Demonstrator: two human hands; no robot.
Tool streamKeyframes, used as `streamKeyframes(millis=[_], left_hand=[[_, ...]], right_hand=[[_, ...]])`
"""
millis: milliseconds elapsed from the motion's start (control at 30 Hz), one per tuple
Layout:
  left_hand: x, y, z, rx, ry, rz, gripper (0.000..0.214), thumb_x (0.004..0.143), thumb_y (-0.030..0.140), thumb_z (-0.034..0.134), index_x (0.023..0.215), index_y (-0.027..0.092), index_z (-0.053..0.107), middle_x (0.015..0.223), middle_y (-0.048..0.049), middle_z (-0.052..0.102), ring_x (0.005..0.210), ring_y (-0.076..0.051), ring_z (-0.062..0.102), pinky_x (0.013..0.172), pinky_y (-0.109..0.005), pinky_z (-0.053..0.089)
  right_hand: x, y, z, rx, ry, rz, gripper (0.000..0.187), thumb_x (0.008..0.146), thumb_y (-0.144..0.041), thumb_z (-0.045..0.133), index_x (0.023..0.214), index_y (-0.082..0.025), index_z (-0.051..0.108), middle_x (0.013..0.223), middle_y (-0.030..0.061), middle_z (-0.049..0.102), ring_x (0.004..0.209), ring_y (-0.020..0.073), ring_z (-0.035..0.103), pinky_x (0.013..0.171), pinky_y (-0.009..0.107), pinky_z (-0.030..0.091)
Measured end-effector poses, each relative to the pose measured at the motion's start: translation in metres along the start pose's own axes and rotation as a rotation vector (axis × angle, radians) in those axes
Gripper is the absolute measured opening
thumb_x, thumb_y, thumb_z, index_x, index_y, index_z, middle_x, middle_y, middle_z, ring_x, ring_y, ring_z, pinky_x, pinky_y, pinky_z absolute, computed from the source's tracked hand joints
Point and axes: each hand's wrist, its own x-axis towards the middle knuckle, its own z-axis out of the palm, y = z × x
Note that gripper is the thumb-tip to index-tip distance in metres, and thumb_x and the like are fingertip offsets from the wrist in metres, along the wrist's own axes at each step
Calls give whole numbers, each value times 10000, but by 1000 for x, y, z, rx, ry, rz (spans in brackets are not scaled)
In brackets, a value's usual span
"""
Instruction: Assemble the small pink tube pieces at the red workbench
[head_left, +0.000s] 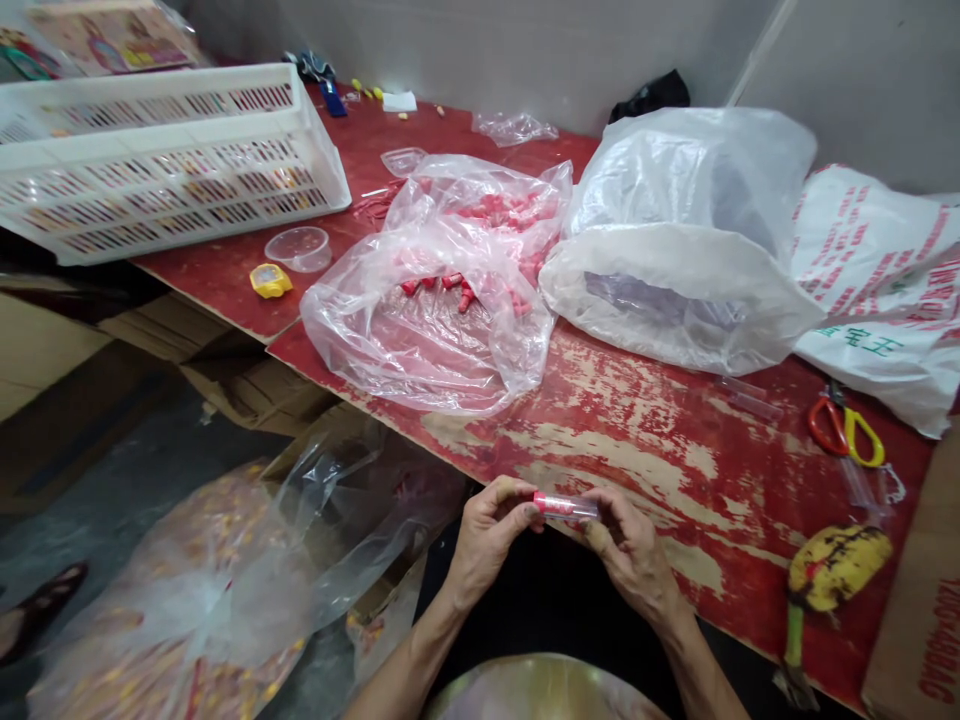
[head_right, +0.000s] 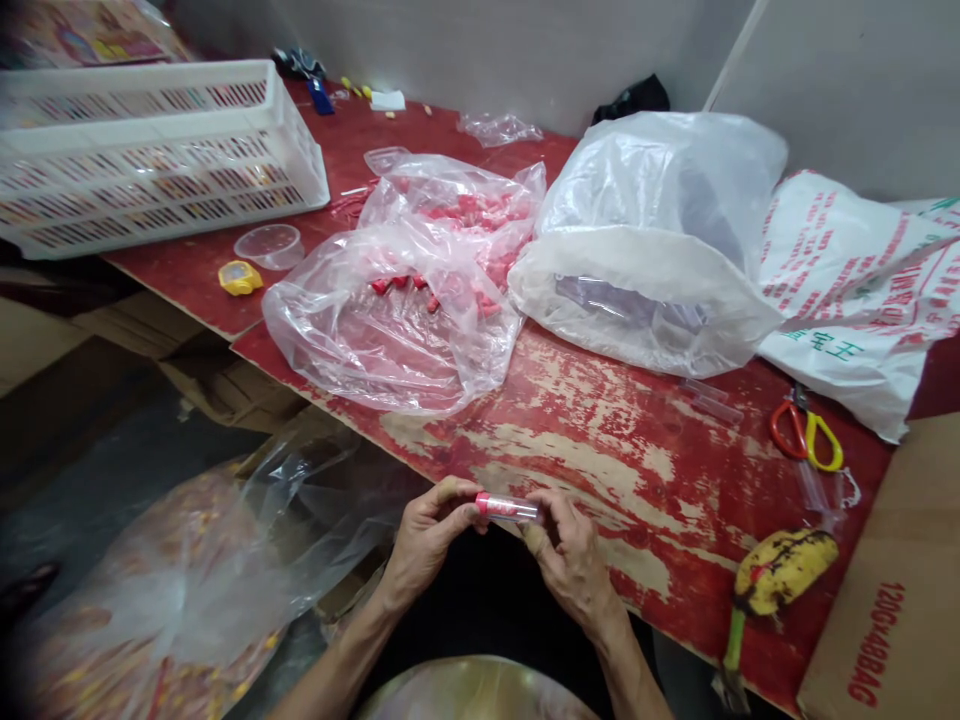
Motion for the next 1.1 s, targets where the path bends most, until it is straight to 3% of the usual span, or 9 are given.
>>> streamKeyframes(millis=[167,433,567,667,767,900,1100], left_hand=[[-2,2,1,38,-40,17,113,777,263,685,828,168,654,707,13,597,597,-128,601,598,-244,487],[0,-1,0,56,-45,46,249,890,357,537,1042,188,642,821,-17,609,674,-120,598,719,-256,457],[2,-4,5,-102,11,4,324,897,426,507,1036,174,656,863,-52,637,751,-145,592,749,-265,450],[6,1,11,-323,48,-60,389,860,493,535,942,145,689,869,-84,667,787,-178,601,743,-281,463],[11,11,14,-444,9,-151,471,821,554,553,863,111,707,774,-99,680,723,-187,615,696,-280,471],[14,17,13,-448,-75,-234,598,797,643,508,821,81,711,600,-82,645,569,-160,600,614,-256,458],[11,14,15,-367,-23,-240,619,809,663,462,822,92,702,578,-68,627,540,-150,581,592,-251,438]], right_hand=[[1,-1,0,-37,38,15,332,951,-428,401,780,-190,557,648,-15,544,568,124,513,533,228,361],[-2,6,10,248,80,309,417,929,-539,385,786,-179,540,546,-44,409,455,101,386,430,209,321],[-3,5,12,343,59,352,436,927,-558,371,789,-175,526,510,-54,402,413,91,372,407,203,306],[-2,-7,11,312,-87,243,360,936,-491,404,844,-179,559,554,-41,463,456,96,415,443,205,326],[-3,-19,10,219,-246,43,220,937,-384,431,926,-203,556,735,-6,561,621,123,510,566,222,395],[-6,-23,13,117,-299,-136,159,929,-267,422,1059,-234,507,890,10,590,730,137,559,640,237,418],[-8,-25,20,20,-378,-242,174,936,-237,409,1090,-217,487,884,30,588,741,153,570,642,253,433]])
